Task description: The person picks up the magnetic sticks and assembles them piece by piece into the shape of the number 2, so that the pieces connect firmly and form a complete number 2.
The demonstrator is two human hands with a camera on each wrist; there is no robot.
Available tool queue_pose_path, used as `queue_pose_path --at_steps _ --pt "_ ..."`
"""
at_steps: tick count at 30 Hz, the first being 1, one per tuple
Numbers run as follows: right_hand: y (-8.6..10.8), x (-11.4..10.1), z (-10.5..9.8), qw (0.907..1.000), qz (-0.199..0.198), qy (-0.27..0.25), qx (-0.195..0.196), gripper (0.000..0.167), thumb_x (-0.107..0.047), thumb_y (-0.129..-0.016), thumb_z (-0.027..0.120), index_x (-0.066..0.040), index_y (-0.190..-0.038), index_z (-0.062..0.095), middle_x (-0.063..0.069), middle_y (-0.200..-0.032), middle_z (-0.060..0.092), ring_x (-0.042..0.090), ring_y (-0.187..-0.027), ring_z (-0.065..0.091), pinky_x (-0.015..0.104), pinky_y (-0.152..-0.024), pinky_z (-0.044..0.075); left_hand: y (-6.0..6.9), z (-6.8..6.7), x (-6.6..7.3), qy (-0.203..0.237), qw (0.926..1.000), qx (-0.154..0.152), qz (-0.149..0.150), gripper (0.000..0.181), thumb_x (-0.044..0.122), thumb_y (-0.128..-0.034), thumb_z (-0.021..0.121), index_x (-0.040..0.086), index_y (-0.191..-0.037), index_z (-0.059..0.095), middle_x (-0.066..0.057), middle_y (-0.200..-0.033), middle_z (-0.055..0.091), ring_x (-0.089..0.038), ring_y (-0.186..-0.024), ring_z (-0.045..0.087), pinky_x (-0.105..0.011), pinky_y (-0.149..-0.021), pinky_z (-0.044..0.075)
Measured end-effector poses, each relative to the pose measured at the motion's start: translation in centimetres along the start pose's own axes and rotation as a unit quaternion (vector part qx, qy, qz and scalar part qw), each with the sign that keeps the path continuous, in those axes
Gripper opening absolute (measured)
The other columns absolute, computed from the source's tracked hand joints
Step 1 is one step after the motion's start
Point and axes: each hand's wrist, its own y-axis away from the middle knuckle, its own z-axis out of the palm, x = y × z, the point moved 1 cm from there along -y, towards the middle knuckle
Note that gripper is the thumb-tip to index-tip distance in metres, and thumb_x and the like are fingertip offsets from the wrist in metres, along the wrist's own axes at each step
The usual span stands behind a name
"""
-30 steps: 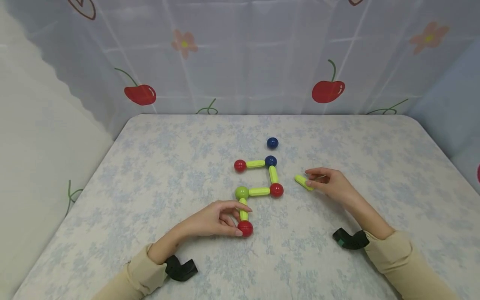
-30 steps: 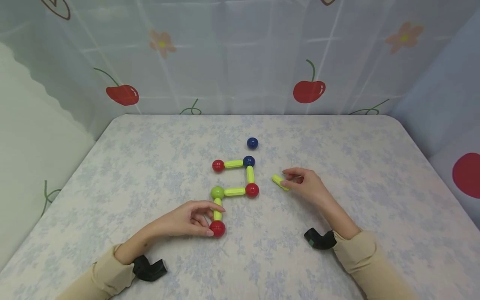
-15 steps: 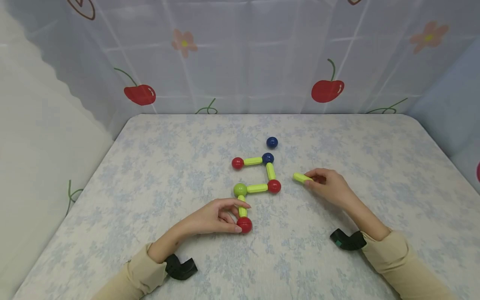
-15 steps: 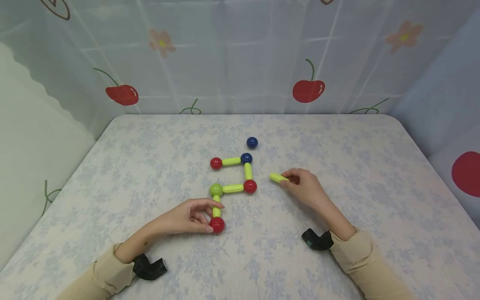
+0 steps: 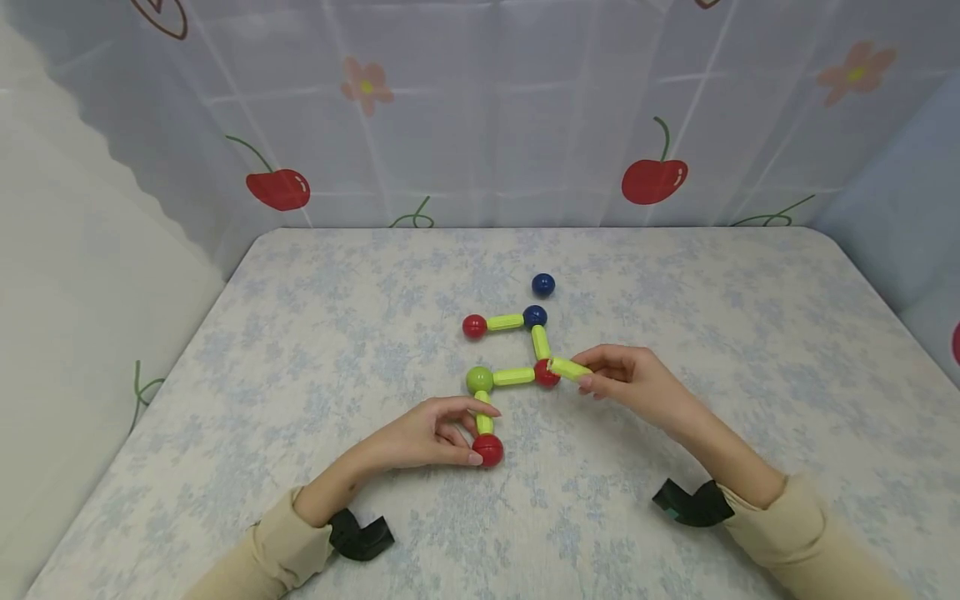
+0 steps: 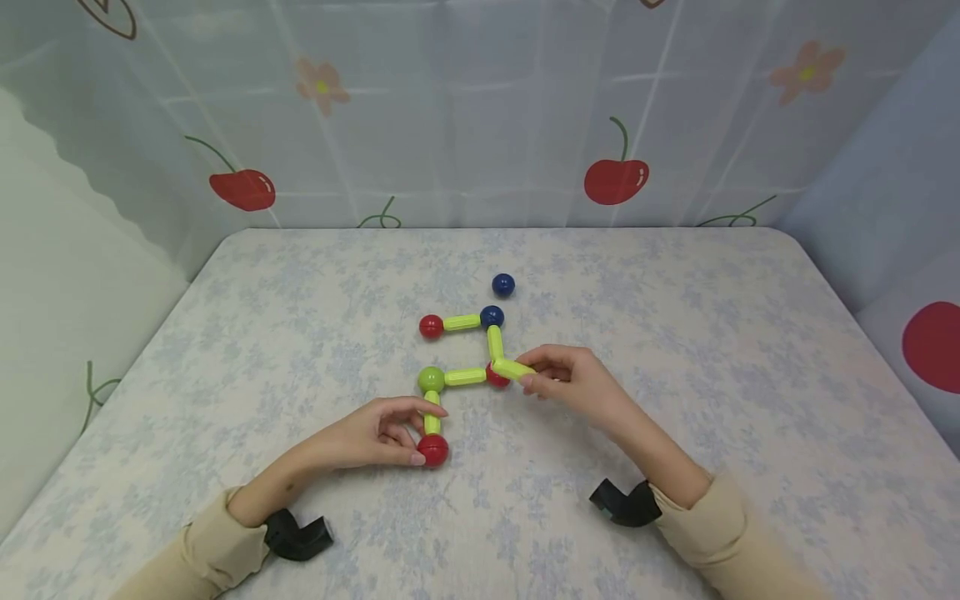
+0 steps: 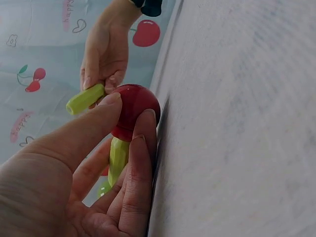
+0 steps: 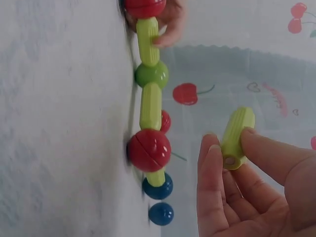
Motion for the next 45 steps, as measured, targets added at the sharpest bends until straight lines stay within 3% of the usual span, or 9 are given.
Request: queue_pose_path --at_steps 7,13,25,37,45 --pt "0.2 0.3 2.8 0.9967 -0.007 -0.022 -0.078 0.025 -0.009 -0.088 0.066 0.006 -0.109 0.063 0.011 -0.092 0.064 0.025 -0.08 0.06 0.03 -0.07 0.05 0.0 0.0 0.1 -0.002 1.0 -0.001 0.001 0.05 0.006 -0.0829 0.072 0.007 -0.129 0.054 -0.012 -0.101 0.057 -0.021 -0.071 0.064 -0.027 -0.066 0.049" --pt "0.2 0.8 4.5 0.9935 -0.031 0.01 -0.109 0.022 -0.007 -0.087 0.066 0.003 -0.107 0.066 0.006 -0.094 0.065 0.015 -0.076 0.06 0.026 -0.066 0.049 -0.1 0.0 0.1 -0.001 1.0 -0.001 0.001 0.049 0.007 -0.083 0.072 0.009 -0.129 0.055 -0.012 -0.101 0.058 -0.021 -0.072 0.064 -0.026 -0.065 0.049" --pt "0.6 0.9 5.7 0.989 -0.059 0.082 -0.109 0.017 -0.009 -0.085 0.07 -0.005 -0.101 0.07 -0.003 -0.086 0.063 0.01 -0.071 0.058 0.026 -0.063 0.049 0.0 0.0 0.1 -0.003 0.9999 -0.002 0.011 0.05 0.006 -0.0829 0.072 0.006 -0.129 0.054 -0.012 -0.1 0.058 -0.022 -0.071 0.065 -0.026 -0.065 0.049" --pt "0.5 1.2 5.9 0.99 -0.052 0.074 -0.109 0.017 -0.009 -0.085 0.069 -0.004 -0.101 0.07 -0.004 -0.082 0.063 0.01 -0.068 0.057 0.025 -0.061 0.048 0.0 0.0 0.1 -0.006 1.0 -0.003 0.003 0.044 0.006 -0.0845 0.07 0.005 -0.127 0.058 -0.01 -0.098 0.06 -0.019 -0.071 0.064 -0.025 -0.064 0.048" --pt "0.3 1.5 6.1 0.9934 -0.034 0.05 -0.097 0.018 -0.007 -0.086 0.068 -0.003 -0.103 0.07 -0.002 -0.079 0.063 0.01 -0.063 0.054 0.023 -0.058 0.044 0.2 0.1 0.0 0.006 1.0 0.001 0.007 0.051 0.003 -0.0824 0.072 0.007 -0.13 0.054 -0.011 -0.112 0.051 -0.023 -0.081 0.066 -0.03 -0.073 0.051"
